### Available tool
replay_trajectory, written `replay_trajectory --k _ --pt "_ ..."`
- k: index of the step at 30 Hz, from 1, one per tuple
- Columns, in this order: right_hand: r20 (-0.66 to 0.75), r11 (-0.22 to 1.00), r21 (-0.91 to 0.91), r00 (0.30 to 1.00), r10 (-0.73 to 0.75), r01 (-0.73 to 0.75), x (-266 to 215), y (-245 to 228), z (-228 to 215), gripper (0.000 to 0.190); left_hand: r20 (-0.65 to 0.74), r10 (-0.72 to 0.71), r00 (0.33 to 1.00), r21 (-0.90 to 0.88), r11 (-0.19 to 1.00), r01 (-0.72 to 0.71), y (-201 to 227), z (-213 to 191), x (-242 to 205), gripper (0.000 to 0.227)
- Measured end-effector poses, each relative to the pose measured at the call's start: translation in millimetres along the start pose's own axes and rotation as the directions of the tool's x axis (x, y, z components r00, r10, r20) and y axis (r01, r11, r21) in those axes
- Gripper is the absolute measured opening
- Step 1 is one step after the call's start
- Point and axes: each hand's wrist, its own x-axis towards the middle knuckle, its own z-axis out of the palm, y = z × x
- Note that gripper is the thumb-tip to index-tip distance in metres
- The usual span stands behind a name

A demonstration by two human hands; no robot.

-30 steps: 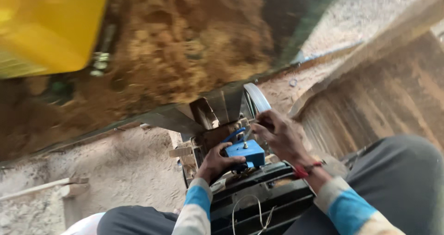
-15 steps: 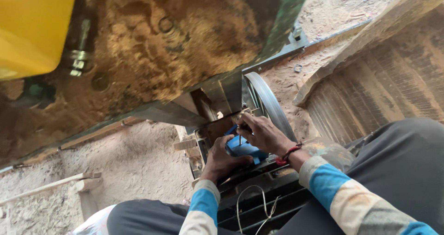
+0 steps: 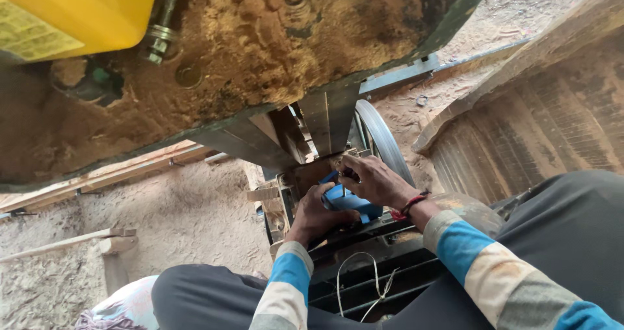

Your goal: The person manipulates wires and small components inside a blue electrical box mounted on a machine. They open a yellow storage container to retrieve parts and then use their hands to connect and adjust the wiring within the box.

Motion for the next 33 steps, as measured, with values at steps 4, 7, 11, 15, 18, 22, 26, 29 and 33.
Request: replay_trajectory --k 4,7,11,15,18,22,26,29,33 --pt "0.059 1.000 -0.016 0.998 -0.010 0.011 -3 2 12 0.023 0.053 0.000 0.999 -0.065 0.998 0.003 1 -1 1 0.081" --pt "0.072 0.999 -0.045 0.997 0.005 -0.002 -6 10 22 0.020 0.105 -0.009 0.994 -0.127 0.992 0.022 -19 5 11 0.072" --pt "0.054 0.987 -0.106 0.991 0.124 -0.118 -3 34 27 0.024 0.235 -0.256 0.938 -0.523 0.780 0.344 -80 29 48 0.068" --pt "0.044 0.972 -0.199 0.990 0.134 -0.123 1 53 35 0.030 0.313 -0.129 0.941 -0.598 0.743 0.301 -166 52 82 0.060" --pt "0.082 0.972 -0.213 0.989 0.122 -0.102 13 55 42 0.027 0.346 0.078 0.935 -0.512 0.851 0.118 -209 58 93 0.067" --pt "0.199 0.957 -0.267 0.965 0.173 -0.116 30 57 37 0.022 0.375 -0.107 0.921 -0.332 0.912 0.242 -211 59 99 0.078" --pt "0.273 0.956 -0.279 0.947 0.167 -0.088 37 59 36 0.022 0.406 0.044 0.913 -0.479 0.861 0.172 -183 53 88 0.076" --pt "0.283 0.947 -0.300 0.938 0.201 -0.113 39 58 43 0.022 0.419 0.026 0.908 -0.536 0.814 0.224 -168 51 79 0.065" --pt "0.253 0.908 -0.355 0.912 0.322 -0.222 37 55 53 0.021 0.388 -0.141 0.911 -0.462 0.826 0.324 -172 62 83 0.052"
